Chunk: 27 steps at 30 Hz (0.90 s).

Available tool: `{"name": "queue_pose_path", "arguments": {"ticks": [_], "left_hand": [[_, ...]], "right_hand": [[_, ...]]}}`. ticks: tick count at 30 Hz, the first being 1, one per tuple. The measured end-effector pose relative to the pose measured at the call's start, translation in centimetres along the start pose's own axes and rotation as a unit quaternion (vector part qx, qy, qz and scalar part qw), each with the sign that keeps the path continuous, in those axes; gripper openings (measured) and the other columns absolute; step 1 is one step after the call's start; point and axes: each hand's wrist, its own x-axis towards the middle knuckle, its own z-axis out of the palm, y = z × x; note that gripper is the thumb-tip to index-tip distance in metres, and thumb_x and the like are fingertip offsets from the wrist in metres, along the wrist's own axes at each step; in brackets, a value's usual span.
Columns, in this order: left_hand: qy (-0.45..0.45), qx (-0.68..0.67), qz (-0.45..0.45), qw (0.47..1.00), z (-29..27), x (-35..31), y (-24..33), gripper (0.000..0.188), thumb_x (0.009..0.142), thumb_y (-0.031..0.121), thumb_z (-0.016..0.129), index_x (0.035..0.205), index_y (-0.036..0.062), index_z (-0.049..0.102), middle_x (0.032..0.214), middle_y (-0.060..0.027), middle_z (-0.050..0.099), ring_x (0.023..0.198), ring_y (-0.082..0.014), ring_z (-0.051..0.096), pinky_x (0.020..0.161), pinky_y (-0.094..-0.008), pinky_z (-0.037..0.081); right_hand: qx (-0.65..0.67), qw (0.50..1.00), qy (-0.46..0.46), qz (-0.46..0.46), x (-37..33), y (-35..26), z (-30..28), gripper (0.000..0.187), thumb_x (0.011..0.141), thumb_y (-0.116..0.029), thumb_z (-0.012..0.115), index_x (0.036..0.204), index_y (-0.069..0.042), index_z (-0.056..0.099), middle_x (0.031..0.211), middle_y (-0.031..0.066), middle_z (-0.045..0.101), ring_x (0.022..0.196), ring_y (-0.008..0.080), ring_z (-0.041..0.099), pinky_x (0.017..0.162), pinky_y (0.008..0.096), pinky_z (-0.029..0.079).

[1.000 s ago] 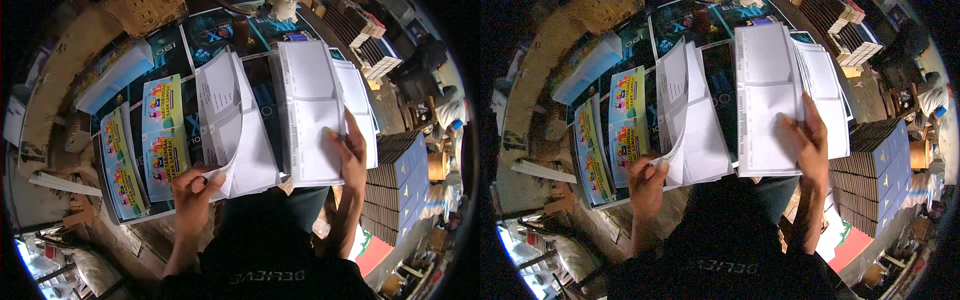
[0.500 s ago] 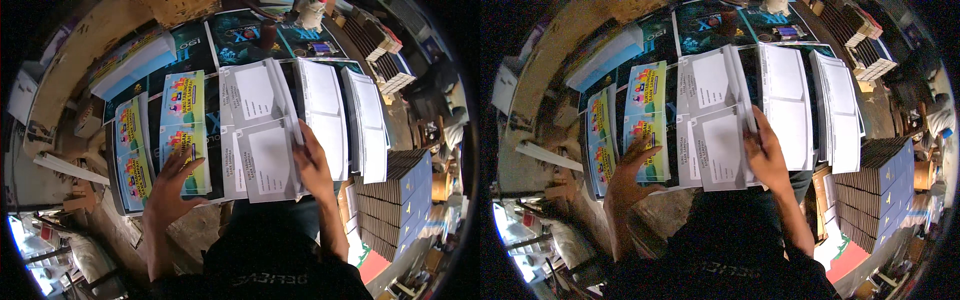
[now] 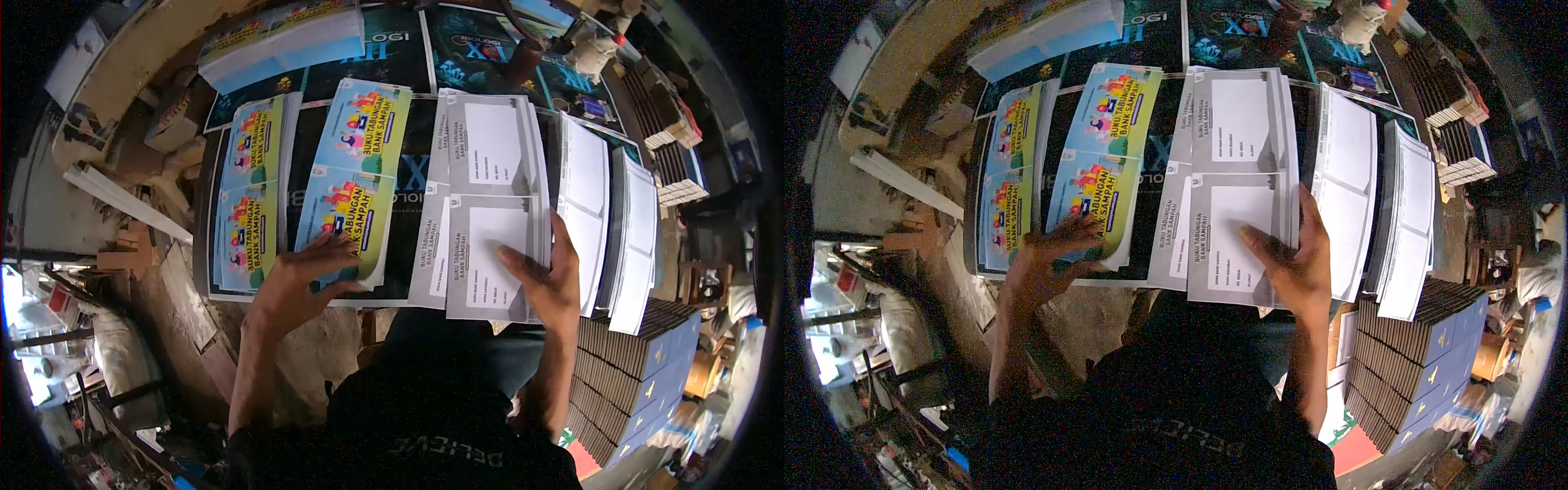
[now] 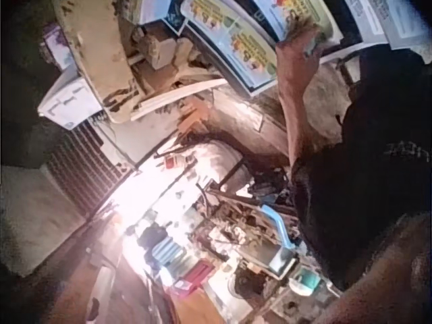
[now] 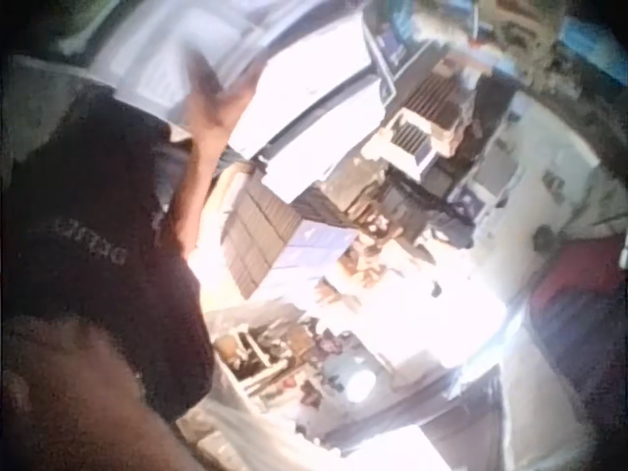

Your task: The person collates printed inner pages into booklet covers by hand, folding and assembling individual booklets and placing them onto stacks on the work table.

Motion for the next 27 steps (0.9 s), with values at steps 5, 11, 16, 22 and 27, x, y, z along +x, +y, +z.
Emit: {"name": "queue_pose_path", "arguments": {"ticks": [5, 11, 16, 22, 27], "left_hand": [[0.242, -0.168, -0.166, 0.941, 0.8, -0.7, 1.2, 0.006, 0.096, 0.004, 0.061, 0.1, -0.0008, 0.063, 0.088, -0.0075, 0.07, 0.089, -0.0098, 0.066, 0.076, -0.0247, 0.053], [0.333, -0.105, -0.148, 0.925, 0.6, -1.3, 1.5, 0.01, 0.097, 0.011, 0.061, 0.095, 0.0015, 0.059, 0.072, 0.0016, 0.054, 0.068, -0.0062, 0.051, 0.065, -0.0196, 0.043], [0.242, -0.169, -0.078, 0.952, 0.7, -2.6, 0.1, 0.014, 0.096, 0.013, 0.062, 0.102, 0.0004, 0.062, 0.072, -0.0004, 0.051, 0.066, -0.0094, 0.048, 0.066, -0.0232, 0.043], [0.356, -0.116, -0.098, 0.922, -0.8, 1.3, 0.7, 0.033, 0.099, 0.027, 0.059, 0.116, -0.001, 0.064, 0.097, -0.0103, 0.069, 0.087, -0.0154, 0.062, 0.076, -0.0304, 0.05], [0.264, -0.132, -0.144, 0.945, -3.1, 1.2, -1.4, 0.033, 0.095, 0.021, 0.066, 0.12, 0.0, 0.062, 0.099, -0.0103, 0.068, 0.087, -0.0147, 0.061, 0.078, -0.0316, 0.05]], "right_hand": [[0.093, 0.995, 0.003, 0.039, -0.1, -0.4, 1.1, 0.07, 0.086, -0.004, 0.071, 0.144, 0.007, 0.034, 0.117, 0.019, 0.062, 0.106, 0.0236, 0.064, 0.091, 0.0356, 0.055], [0.09, 0.989, 0.04, -0.112, 0.8, 0.9, 9.8, 0.068, 0.097, -0.019, 0.061, 0.153, -0.003, 0.026, 0.139, 0.0208, 0.048, 0.124, 0.0283, 0.053, 0.094, 0.0338, 0.052], [0.374, 0.91, -0.131, 0.121, 1.1, -3.5, 15.1, 0.078, 0.101, -0.046, 0.049, 0.155, 0.0, 0.015, 0.148, 0.0228, 0.039, 0.139, 0.0271, 0.035, 0.116, 0.0369, 0.027], [0.121, 0.984, -0.066, -0.111, 0.9, -2.6, 15.0, 0.071, 0.092, 0.0, 0.054, 0.154, -0.004, 0.019, 0.137, 0.0317, 0.048, 0.119, 0.0361, 0.058, 0.091, 0.0405, 0.053], [0.185, 0.96, -0.167, -0.129, -0.3, -5.5, 13.2, 0.078, 0.09, 0.003, 0.057, 0.155, -0.007, 0.015, 0.129, 0.0285, 0.057, 0.119, 0.0397, 0.058, 0.092, 0.044, 0.056]]}}
